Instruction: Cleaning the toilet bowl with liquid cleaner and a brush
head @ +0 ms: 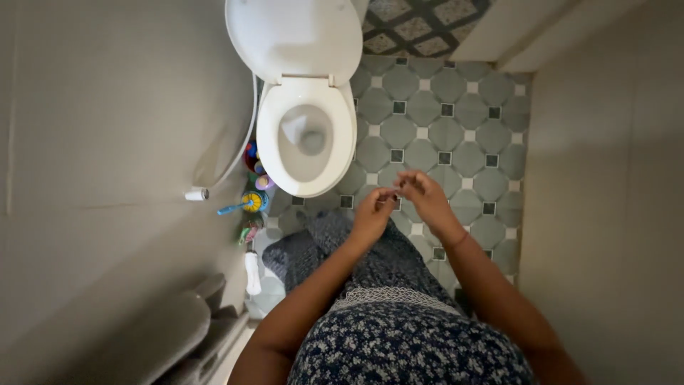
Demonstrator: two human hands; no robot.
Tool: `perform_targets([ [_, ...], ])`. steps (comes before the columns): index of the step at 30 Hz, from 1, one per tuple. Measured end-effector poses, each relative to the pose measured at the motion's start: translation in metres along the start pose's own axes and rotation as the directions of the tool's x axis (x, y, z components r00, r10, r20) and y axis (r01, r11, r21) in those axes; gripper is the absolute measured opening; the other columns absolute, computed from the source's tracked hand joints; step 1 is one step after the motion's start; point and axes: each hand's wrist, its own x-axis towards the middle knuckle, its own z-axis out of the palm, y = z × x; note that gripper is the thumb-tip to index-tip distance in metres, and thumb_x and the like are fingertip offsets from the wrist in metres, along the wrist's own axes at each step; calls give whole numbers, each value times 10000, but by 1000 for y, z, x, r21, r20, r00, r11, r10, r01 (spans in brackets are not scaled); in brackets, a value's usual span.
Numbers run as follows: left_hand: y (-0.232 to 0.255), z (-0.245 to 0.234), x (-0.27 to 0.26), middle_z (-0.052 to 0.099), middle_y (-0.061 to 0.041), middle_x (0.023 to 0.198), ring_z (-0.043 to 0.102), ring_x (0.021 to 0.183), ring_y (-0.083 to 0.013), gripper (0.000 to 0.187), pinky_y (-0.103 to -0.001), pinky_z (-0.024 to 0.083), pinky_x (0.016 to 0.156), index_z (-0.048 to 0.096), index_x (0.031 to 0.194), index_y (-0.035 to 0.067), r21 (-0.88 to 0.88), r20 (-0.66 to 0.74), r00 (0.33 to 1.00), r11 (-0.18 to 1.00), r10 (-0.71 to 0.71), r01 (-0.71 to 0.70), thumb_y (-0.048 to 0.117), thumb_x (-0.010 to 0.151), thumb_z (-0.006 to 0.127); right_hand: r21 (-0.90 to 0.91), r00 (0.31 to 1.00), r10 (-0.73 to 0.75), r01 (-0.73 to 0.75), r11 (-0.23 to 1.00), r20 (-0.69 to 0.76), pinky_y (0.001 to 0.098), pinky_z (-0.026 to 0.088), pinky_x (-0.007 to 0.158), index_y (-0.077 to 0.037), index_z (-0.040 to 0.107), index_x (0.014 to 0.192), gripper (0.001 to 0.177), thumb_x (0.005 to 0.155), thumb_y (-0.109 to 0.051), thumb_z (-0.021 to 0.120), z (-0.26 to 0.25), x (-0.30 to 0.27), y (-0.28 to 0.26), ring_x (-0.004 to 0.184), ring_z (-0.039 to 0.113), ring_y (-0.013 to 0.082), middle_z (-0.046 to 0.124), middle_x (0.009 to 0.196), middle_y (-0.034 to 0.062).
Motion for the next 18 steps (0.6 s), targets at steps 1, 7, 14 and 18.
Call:
perform_targets([
  [1, 9, -1, 6, 727, -102, 1088, 697, 966, -204, 299, -356, 562, 812, 719, 1233, 114, -19, -24, 1000, 1000, -7, 6, 297, 1004, 658, -16, 1000, 6, -5, 1000, 27, 375, 564, 871, -51, 667, 1288, 307, 996, -144, 655, -4, 16, -3, 999, 696, 210, 676, 1053, 104],
  [7, 25, -32, 72, 699, -239, 1177, 695, 1079, -391, 373, -501, 558, 908, 679, 1270, 37, 10, -190, 981, 1000, -25, 27, 297, 1004, 661, 54, 990, 4, -11, 998, 140, 356, 563, 867, -42, 679, 1269, 335, 944, -122, 667, 21, 111, -42, 945, 698, 215, 683, 1026, 99],
  [14, 128, -77, 149, 696, -239, 1183, 722, 1025, -384, 369, -496, 574, 877, 658, 1264, 31, 89, -244, 967, 995, 70, -50, 291, 1003, 632, -17, 981, -26, 30, 999, 194, 390, 589, 844, -65, 698, 1288, 325, 969, -124, 666, 52, 206, -73, 951, 686, 217, 678, 1030, 99],
  [18, 154, -93, 199, 626, -214, 1336, 731, 1012, -338, 490, -453, 584, 871, 534, 1476, 51, 176, -267, 940, 970, 213, -170, 183, 1007, 586, -91, 971, -77, 100, 991, 228, 349, 592, 780, -75, 723, 1268, 296, 999, -134, 615, 70, 252, -110, 848, 682, 200, 727, 977, 123],
])
